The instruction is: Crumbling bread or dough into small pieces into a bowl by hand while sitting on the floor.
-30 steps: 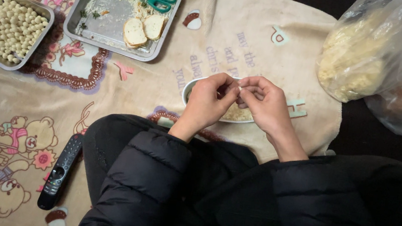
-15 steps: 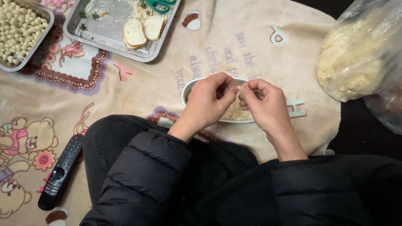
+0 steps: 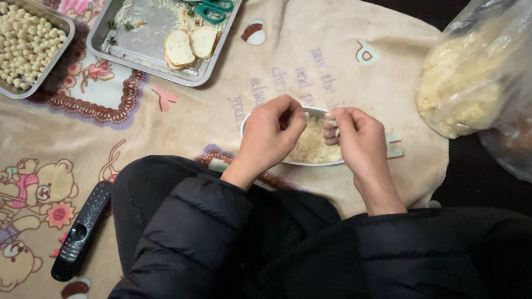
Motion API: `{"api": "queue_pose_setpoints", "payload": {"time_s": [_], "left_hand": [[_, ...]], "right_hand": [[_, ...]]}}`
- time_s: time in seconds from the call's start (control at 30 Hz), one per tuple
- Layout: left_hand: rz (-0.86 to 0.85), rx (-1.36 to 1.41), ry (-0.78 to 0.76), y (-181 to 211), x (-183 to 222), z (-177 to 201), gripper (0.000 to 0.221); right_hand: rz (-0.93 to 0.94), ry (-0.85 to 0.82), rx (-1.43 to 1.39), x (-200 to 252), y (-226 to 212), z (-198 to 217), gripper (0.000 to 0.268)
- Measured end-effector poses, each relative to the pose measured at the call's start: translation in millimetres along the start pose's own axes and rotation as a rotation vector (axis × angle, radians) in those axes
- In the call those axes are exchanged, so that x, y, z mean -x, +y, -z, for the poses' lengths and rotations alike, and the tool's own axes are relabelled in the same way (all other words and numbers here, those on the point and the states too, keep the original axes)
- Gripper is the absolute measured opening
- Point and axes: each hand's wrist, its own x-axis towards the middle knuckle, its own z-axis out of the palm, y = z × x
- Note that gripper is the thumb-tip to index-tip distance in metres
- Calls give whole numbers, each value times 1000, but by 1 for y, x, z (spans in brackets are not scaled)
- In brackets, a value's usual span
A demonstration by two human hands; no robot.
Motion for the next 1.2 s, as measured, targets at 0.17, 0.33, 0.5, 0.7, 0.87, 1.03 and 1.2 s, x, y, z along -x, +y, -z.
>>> {"api": "queue_pose_setpoints", "payload": {"time_s": [0.17, 0.33, 0.5, 0.7, 0.87, 1.03, 1.2], "left_hand": [[12, 26, -59, 0, -1, -4, 19], [-5, 30, -65, 2, -2, -4, 23], [-108, -5, -93, -1, -2, -3, 16], [-94, 53, -20, -11, -4, -9, 13], [-58, 51, -24, -15, -4, -11, 13], [-27, 34, -30, -15, -3, -13, 17], [-19, 61, -52, -16, -3, -13, 13]], "right_hand": [[-13, -53, -23, 0, 4, -2, 25], [72, -110, 15, -5, 18, 1, 38], [132, -158, 70, -7, 21, 1, 37], [134, -99, 50, -11, 25, 3, 22], [85, -121, 88, -11, 29, 1, 16], [100, -130, 126, -15, 35, 4, 16], [140, -162, 132, -15, 37, 3, 17]]}}
